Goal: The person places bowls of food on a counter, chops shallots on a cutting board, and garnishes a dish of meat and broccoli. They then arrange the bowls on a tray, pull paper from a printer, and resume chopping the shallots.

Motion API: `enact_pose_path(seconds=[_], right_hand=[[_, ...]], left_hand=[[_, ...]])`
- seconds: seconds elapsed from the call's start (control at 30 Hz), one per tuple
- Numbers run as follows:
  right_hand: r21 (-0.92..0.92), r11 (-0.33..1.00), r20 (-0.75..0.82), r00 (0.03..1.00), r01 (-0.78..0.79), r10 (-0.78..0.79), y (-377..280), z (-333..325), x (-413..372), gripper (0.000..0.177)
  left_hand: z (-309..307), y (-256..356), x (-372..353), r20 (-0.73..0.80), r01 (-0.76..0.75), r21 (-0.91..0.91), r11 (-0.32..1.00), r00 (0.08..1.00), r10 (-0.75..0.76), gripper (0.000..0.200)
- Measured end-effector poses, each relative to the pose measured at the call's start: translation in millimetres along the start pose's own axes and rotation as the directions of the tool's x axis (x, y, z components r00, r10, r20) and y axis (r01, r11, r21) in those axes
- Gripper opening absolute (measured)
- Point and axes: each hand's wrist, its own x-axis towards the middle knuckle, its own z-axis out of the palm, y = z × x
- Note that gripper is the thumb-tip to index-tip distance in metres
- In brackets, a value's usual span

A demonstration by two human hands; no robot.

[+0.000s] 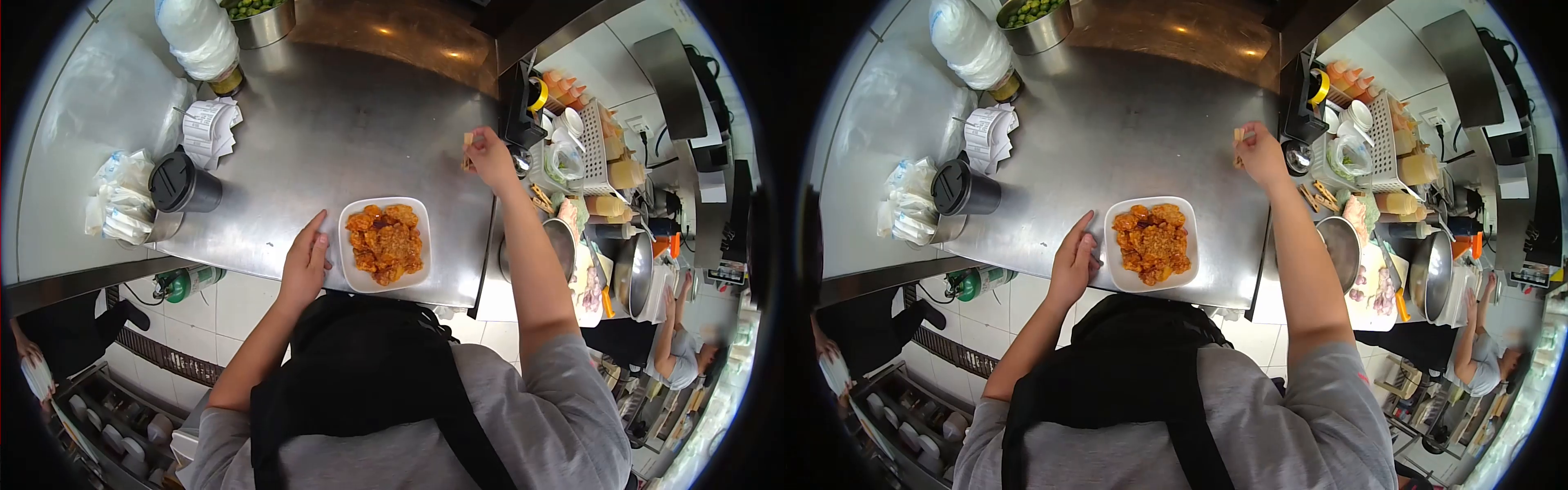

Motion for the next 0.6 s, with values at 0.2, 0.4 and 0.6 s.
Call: enact_pose_path(seconds=[0.2,0.4,0.6], right_hand=[[0.402,0.910,0.042,0.990,0.105,-0.133,-15,19,-95,0.017],[0.536,0.826,-0.058,0.984,0.175,-0.171,-34,43,-127,0.017],[0.631,0.753,-0.100,0.982,0.188,-0.161,-78,45,-164,0.014]], left_hand=[[2,22,36,0.081,-0.133,0.085,0.988,0.989,0.126,0.036],[22,68,44,-0.045,-0.526,0.512,0.679,0.773,0.633,0.037],[57,116,31,0.377,-0.726,0.626,0.285,0.601,0.705,0.040]])
